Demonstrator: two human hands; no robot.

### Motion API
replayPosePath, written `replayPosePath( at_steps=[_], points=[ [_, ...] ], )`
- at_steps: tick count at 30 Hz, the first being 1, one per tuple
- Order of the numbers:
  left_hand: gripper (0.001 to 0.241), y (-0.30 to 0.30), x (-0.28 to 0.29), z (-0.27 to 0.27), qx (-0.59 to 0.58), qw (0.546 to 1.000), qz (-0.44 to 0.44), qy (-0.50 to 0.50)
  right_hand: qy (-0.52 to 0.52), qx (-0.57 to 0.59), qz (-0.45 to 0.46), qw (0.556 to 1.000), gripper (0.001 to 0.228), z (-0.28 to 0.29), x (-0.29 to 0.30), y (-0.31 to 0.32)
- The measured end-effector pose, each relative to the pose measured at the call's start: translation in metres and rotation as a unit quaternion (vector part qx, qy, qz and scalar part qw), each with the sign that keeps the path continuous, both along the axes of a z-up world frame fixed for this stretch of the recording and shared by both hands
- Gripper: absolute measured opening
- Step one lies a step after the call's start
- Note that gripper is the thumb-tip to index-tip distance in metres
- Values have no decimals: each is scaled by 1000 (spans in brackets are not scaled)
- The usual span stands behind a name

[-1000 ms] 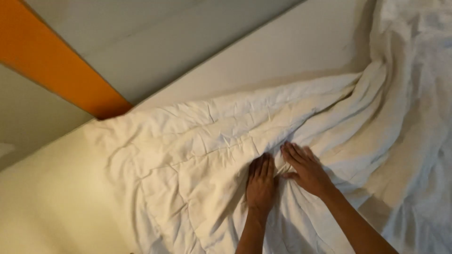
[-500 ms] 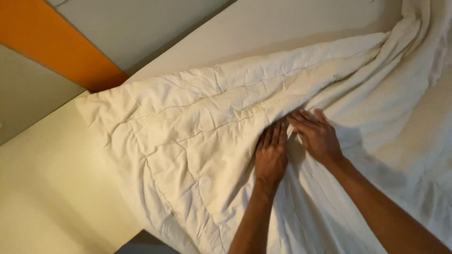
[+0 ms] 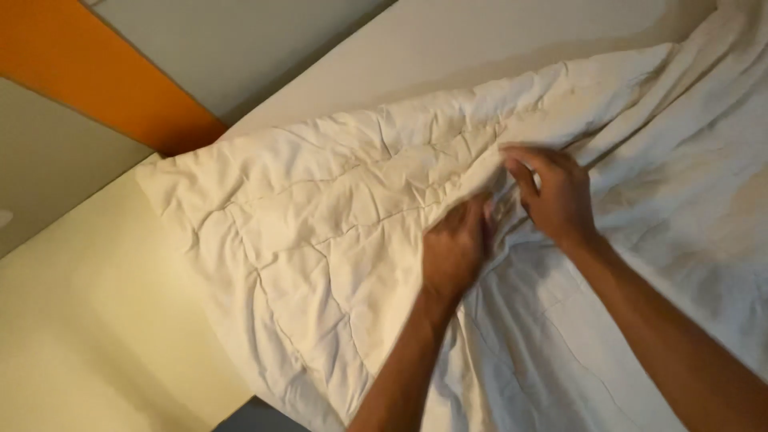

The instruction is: The person smooths and folds the white bedsheet on a double bed. They start by flattening the sheet, then fold the top edge down, and proceed to fold the sides and bottom edge inward to create a neat, compact arrangement.

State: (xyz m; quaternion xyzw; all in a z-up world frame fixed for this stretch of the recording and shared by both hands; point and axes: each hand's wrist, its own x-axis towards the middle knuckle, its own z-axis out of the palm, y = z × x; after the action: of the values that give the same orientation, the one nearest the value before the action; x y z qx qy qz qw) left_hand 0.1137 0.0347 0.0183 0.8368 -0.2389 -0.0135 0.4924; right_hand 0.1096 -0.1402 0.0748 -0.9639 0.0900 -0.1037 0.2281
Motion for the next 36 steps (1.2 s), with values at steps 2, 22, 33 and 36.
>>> replayPosePath(
  at_steps=[2,22,33,36],
  points=[
    [34,3,51,-5,58,995,39,-73,-30,-45,60,997,39,16,38,4],
    [66,18,116,-25,220,967,29,-121,-10,-163,118,979,51,-58,106,21],
    [60,74,180,-54,187,967,137,-103,-36,-117,163,979,52,-81,189,90],
    [59,70,180,-70,209,956,150,-144,-87,-110,167,976,54,-106,184,88]
  ],
)
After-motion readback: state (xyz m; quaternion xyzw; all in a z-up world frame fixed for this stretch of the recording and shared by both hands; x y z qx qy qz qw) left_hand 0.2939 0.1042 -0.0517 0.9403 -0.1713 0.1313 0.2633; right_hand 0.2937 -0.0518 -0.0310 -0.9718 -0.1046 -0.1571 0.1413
